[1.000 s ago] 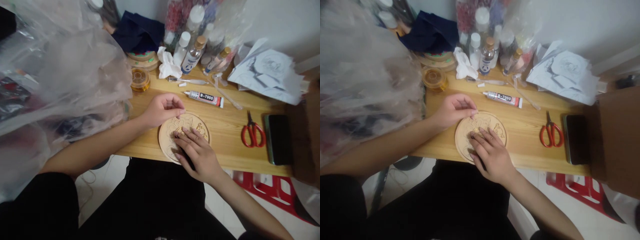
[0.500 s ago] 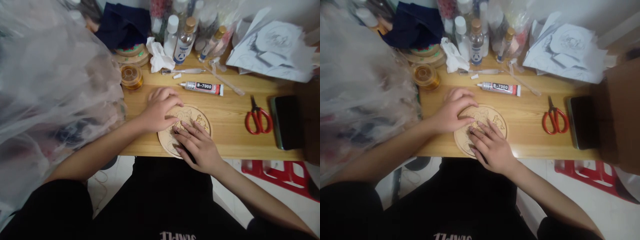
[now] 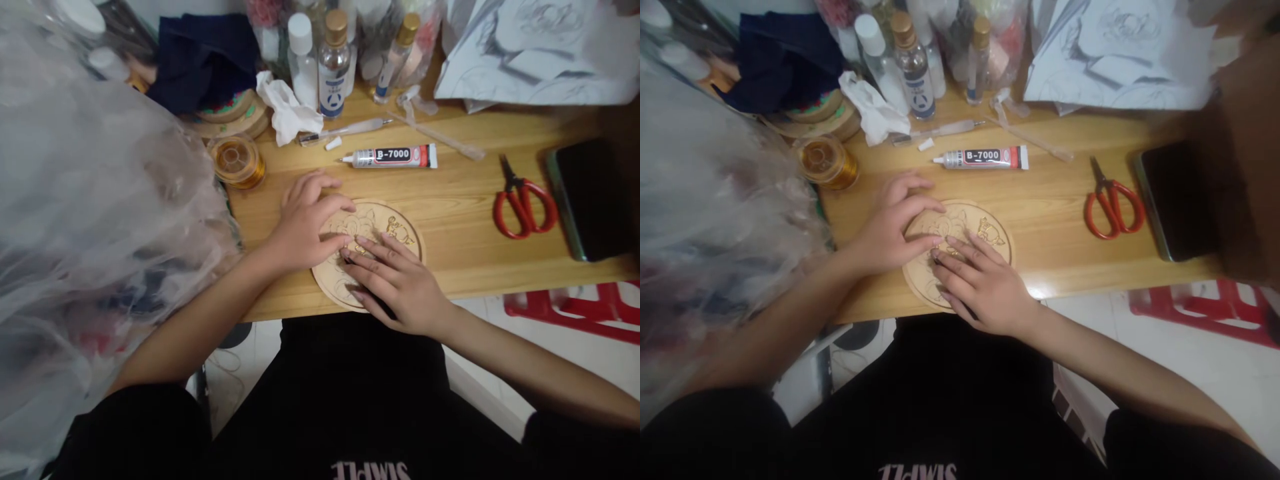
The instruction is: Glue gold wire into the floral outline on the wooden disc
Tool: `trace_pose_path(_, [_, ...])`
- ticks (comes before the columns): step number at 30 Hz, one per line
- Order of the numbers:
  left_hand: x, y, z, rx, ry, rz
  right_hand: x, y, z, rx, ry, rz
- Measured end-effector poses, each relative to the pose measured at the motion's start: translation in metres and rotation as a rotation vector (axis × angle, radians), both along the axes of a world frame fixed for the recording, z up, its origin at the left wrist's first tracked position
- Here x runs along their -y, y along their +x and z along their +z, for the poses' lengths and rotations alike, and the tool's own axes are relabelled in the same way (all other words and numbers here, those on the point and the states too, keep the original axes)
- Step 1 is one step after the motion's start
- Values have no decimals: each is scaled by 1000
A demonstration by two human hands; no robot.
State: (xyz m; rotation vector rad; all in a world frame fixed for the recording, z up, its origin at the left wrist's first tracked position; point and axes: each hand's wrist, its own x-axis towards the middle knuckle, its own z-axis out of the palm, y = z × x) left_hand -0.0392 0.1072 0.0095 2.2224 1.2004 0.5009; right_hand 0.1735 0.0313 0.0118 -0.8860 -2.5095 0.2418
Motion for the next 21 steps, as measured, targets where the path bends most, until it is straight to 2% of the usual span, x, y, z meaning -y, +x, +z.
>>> trace_pose_path(9, [0,1,0,2,-17,16,0,-1,0,-8,-8,6])
trace_pose_path(21, [1,-4,-4,71,86,-34,1,-1,0,-2,9,-8])
